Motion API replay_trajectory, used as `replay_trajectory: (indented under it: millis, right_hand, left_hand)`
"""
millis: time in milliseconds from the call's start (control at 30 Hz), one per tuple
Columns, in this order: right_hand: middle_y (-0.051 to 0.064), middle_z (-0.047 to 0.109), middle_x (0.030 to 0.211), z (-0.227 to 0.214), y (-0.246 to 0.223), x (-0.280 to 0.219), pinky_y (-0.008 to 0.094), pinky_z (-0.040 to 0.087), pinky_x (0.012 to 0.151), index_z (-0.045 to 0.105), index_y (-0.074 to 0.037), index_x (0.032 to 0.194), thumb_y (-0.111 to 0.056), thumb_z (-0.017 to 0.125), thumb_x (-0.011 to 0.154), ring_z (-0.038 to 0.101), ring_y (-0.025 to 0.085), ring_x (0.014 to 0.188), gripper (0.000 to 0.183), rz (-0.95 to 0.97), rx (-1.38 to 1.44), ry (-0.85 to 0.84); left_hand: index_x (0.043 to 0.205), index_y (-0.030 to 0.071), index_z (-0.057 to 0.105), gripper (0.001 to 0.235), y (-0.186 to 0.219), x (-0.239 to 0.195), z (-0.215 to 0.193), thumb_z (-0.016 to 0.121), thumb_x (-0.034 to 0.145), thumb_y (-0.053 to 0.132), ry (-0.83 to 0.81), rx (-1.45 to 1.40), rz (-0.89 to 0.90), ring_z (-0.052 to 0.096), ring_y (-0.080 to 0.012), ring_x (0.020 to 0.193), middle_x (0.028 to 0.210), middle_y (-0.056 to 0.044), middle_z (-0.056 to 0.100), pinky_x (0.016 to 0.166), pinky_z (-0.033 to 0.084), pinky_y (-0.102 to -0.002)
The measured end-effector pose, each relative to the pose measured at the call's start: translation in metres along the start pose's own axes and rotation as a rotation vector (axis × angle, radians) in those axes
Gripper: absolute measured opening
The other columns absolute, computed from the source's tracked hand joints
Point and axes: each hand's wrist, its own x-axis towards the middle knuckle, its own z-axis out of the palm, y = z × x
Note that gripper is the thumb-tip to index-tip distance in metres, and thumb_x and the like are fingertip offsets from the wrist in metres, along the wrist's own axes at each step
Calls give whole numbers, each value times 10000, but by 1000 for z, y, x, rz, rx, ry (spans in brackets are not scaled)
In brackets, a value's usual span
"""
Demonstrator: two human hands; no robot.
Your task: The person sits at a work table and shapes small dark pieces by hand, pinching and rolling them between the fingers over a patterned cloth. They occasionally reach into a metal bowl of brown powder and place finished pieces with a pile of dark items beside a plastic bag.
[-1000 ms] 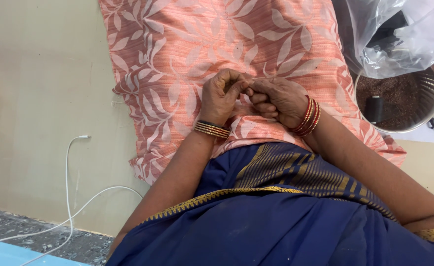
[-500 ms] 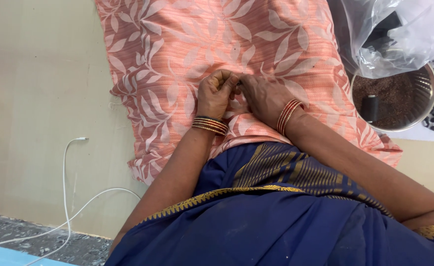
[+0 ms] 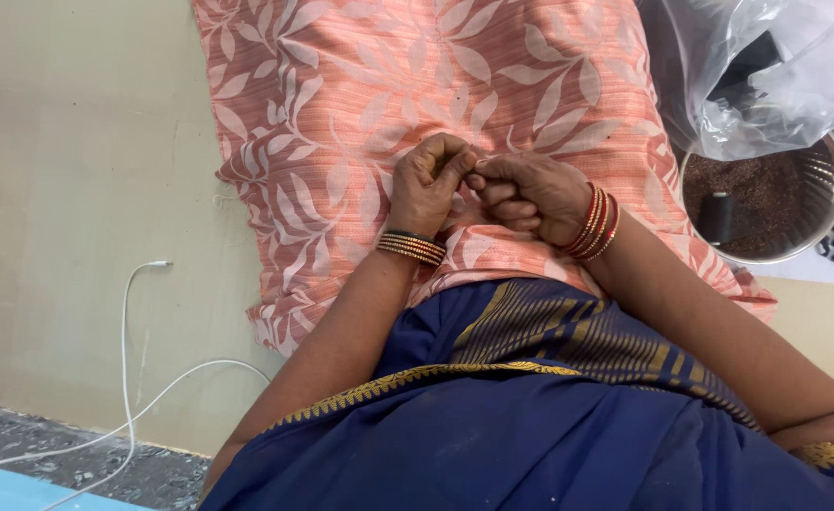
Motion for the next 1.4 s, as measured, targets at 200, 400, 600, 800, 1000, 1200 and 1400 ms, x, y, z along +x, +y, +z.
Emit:
replay_trajectory:
  millis: [200,400,600,800,1000,1200,1400]
  right_hand:
    - [75,650,784,22,15,5,394,522,635,587,-20,1140,-277,530,1092,676,273,721,268,-849,-1473,395]
    - [187,710,932,2,30,20,482,537,716,545,-22,1221,-242,532,1009,700,361,832,305,-876,-1920,499]
    - [150,701,857,-4,32,28,497,527,718,614,-42,1092,-239,533,1047,693,356,821,217,-598,-1758,508]
    - [-39,542,682,-17,30,33,244,351,434,706,-95,1081,-264,569,1029,478,73,523,224,-204,-177,162]
    - [-83,382,606,-7,8,12,210,225,348,594,-87,893,-309,600,1064,313,30,422,280,7,104,15]
    - [9,660,688,23,10,-1,297,539,512,631,-78,1115,-269,509,1027,663,143,549,244,-504,-885,397]
    - [110,727,938,14,14,-6,408,566,772,712,-64,1071,-253,721,878,710,305,893,269,-917,-1352,522]
  left_hand:
    - [964,15,709,202,-38,17,-13,716,1007,212,75,83,110,621,-51,683,814,-10,709,584,514,-202]
    - [953,9,694,198,-51,20,-16,714,985,204,66,45,85,623,-57,680,813,-10,719,628,535,-213]
    - [935,11,701,167,-44,17,-15,717,992,167,65,87,132,637,-70,681,792,-14,708,630,538,-223]
    - [932,9,686,115,-24,9,-9,689,1003,99,97,306,246,634,-81,680,780,-31,692,608,524,-233]
    - [927,0,652,132,7,-6,7,689,1017,89,66,293,326,661,-95,686,806,-33,695,624,537,-244]
    - [924,-17,675,150,13,-10,10,724,1009,96,171,599,475,682,-113,715,823,-71,713,644,541,-273]
    - [911,5,691,213,4,-12,14,731,1006,191,241,612,325,651,-99,639,744,-48,706,592,512,-263]
